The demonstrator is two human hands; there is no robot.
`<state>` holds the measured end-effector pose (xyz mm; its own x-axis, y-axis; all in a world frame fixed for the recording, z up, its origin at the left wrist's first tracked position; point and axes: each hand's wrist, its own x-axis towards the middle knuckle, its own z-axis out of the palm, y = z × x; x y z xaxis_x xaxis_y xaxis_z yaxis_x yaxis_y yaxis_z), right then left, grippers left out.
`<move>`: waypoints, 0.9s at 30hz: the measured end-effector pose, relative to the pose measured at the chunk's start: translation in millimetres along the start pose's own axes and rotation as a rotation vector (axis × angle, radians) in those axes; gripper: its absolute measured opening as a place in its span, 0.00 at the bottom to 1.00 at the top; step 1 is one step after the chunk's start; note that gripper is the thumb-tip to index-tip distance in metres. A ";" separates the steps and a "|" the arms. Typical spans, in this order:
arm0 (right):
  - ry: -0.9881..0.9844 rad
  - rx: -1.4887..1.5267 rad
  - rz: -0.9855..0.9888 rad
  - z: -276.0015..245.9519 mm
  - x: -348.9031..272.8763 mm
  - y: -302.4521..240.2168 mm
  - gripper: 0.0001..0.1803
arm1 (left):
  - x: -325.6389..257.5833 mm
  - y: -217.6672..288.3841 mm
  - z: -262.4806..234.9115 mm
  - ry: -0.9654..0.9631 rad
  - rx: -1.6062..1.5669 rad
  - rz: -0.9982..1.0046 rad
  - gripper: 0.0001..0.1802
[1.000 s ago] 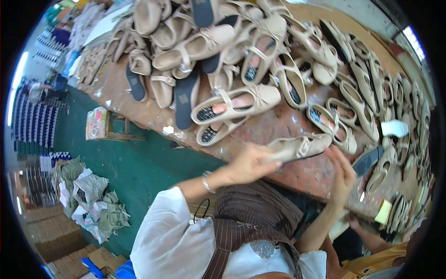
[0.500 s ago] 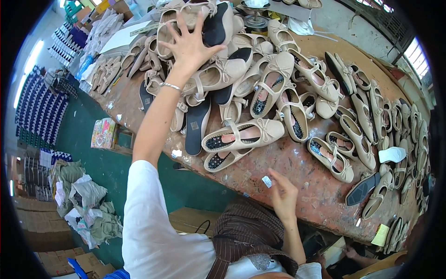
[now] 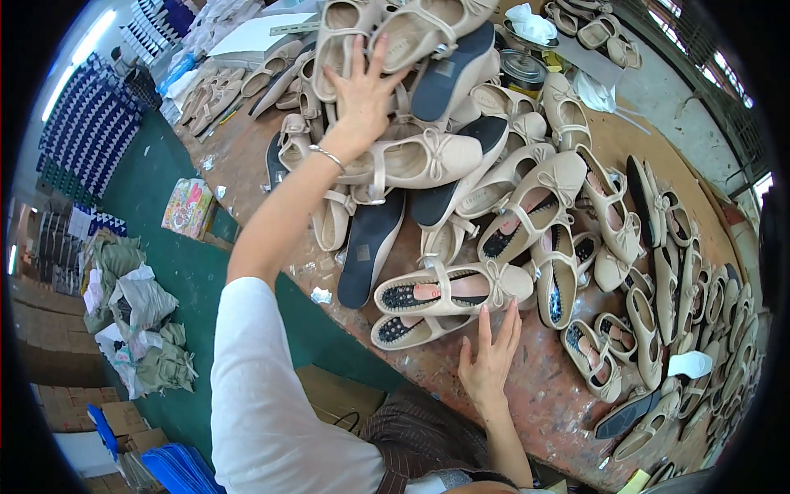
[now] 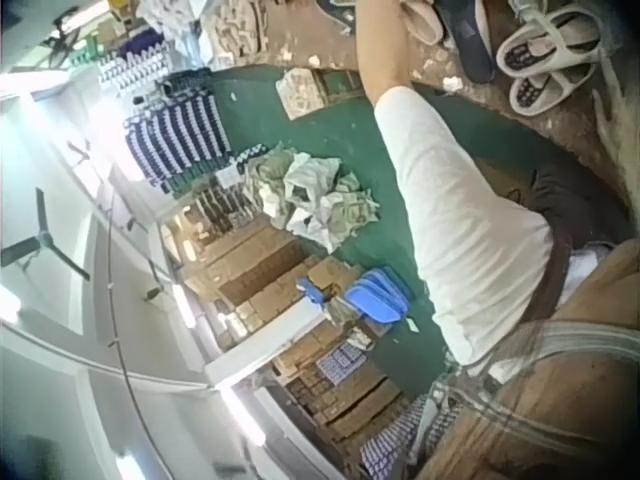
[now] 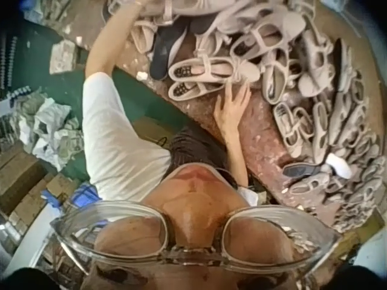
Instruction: Inserting white cushioned insoles into beige ballet flats.
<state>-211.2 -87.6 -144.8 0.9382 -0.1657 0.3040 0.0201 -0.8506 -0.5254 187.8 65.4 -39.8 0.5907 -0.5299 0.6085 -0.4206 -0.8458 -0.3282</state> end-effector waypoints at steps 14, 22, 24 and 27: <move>-0.006 -0.161 -0.088 12.3 36.4 26.5 0.09 | 23.7 -176.1 110.7 -0.122 -0.293 -0.346 0.55; 0.195 -0.084 -0.097 -24.5 22.3 40.9 0.09 | 66.5 -173.3 170.8 -0.566 0.099 -0.583 0.52; 0.295 -0.069 -0.119 -37.1 23.1 37.3 0.08 | 41.4 -229.3 195.5 -0.305 0.012 -0.544 0.51; 0.464 -0.194 -0.105 -75.7 20.2 46.5 0.06 | 20.6 -247.9 193.6 -0.177 -0.419 -0.417 0.57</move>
<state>-217.5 -168.3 -103.0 0.6813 -0.2409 0.6913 0.0000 -0.9443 -0.3291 437.6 252.1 -85.8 0.8538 -0.1924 0.4838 -0.3434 -0.9066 0.2454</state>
